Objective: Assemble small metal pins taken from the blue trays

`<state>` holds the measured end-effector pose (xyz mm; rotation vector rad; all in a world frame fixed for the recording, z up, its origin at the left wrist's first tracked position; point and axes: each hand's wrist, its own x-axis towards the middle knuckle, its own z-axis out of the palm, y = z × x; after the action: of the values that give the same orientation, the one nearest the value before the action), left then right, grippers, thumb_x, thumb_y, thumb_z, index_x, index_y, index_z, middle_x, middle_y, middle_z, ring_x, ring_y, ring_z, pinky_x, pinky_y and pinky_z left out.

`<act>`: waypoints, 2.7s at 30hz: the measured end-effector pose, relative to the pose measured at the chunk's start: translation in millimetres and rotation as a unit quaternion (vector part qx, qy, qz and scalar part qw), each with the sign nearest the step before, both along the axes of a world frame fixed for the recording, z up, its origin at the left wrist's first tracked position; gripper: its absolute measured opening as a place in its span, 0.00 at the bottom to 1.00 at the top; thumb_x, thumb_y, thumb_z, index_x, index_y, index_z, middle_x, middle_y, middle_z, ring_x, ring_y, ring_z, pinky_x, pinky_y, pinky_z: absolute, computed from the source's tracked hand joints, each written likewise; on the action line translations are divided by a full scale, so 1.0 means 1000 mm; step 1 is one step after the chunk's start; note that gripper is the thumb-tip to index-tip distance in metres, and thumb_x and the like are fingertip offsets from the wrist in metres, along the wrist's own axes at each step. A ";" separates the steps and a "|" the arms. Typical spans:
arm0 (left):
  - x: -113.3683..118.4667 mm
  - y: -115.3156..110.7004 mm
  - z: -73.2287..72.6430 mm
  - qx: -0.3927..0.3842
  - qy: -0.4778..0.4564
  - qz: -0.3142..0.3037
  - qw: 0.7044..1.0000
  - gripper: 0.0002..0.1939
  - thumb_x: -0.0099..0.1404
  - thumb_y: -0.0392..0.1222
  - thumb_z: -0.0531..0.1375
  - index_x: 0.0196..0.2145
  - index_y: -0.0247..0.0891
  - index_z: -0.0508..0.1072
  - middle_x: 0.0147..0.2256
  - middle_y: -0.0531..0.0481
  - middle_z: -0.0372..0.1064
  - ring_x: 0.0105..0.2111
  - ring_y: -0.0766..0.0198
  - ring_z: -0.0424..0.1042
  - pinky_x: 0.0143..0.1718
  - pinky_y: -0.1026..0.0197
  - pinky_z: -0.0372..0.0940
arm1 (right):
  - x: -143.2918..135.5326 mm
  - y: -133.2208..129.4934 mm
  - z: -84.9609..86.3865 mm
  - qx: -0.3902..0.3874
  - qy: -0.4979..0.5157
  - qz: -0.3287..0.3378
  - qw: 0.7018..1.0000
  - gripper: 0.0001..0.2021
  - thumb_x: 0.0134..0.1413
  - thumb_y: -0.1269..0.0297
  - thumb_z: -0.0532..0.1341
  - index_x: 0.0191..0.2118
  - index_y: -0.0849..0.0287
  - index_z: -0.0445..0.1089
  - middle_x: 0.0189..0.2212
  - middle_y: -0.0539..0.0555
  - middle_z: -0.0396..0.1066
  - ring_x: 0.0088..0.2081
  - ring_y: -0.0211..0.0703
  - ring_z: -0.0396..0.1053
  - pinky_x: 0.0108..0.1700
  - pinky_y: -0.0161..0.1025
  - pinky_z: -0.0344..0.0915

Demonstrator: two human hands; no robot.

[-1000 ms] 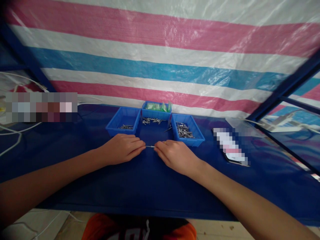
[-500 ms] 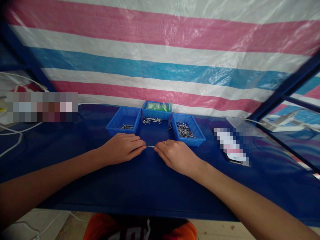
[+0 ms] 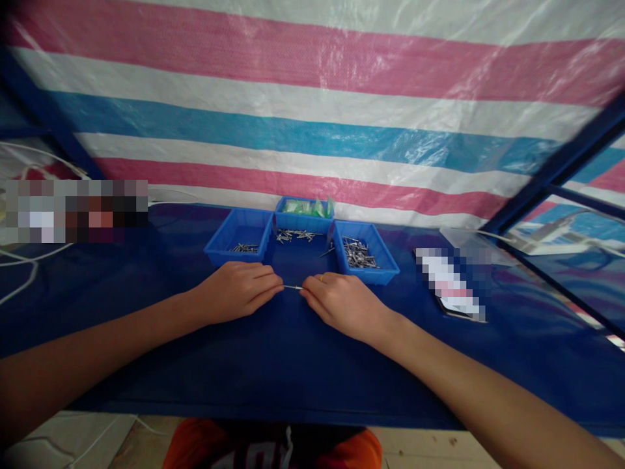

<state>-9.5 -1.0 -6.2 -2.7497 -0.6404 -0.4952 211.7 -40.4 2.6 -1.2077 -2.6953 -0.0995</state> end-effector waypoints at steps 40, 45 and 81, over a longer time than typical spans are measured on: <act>-0.003 0.003 0.000 -0.085 0.070 0.038 0.993 0.09 0.66 0.41 0.50 0.38 0.38 0.68 0.35 0.50 0.65 0.35 0.63 0.65 0.32 0.63 0.60 | -0.012 -0.011 -0.005 0.023 0.081 0.038 0.996 0.17 0.59 0.61 0.53 0.51 0.62 0.65 0.55 0.63 0.59 0.60 0.52 0.51 0.57 0.50 0.58; -0.003 0.004 0.000 -0.088 0.072 0.037 0.993 0.09 0.66 0.41 0.50 0.38 0.38 0.68 0.36 0.50 0.65 0.35 0.64 0.65 0.32 0.63 0.60 | -0.014 0.001 -0.026 -0.029 0.076 -0.066 0.994 0.25 0.60 0.54 0.51 0.58 0.64 0.59 0.60 0.67 0.51 0.63 0.58 0.43 0.59 0.57 0.52; -0.003 0.003 0.003 -0.085 0.088 0.035 0.992 0.09 0.67 0.41 0.49 0.39 0.38 0.68 0.37 0.49 0.65 0.36 0.63 0.65 0.34 0.63 0.61 | -0.007 0.012 -0.018 -0.049 0.108 0.034 0.992 0.17 0.61 0.61 0.51 0.52 0.62 0.66 0.49 0.60 0.68 0.52 0.46 0.64 0.55 0.45 0.61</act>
<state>-12.5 1.8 -3.6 -2.8754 -0.7619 -0.1867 204.3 -28.0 -15.0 -1.0823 -2.5725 0.1649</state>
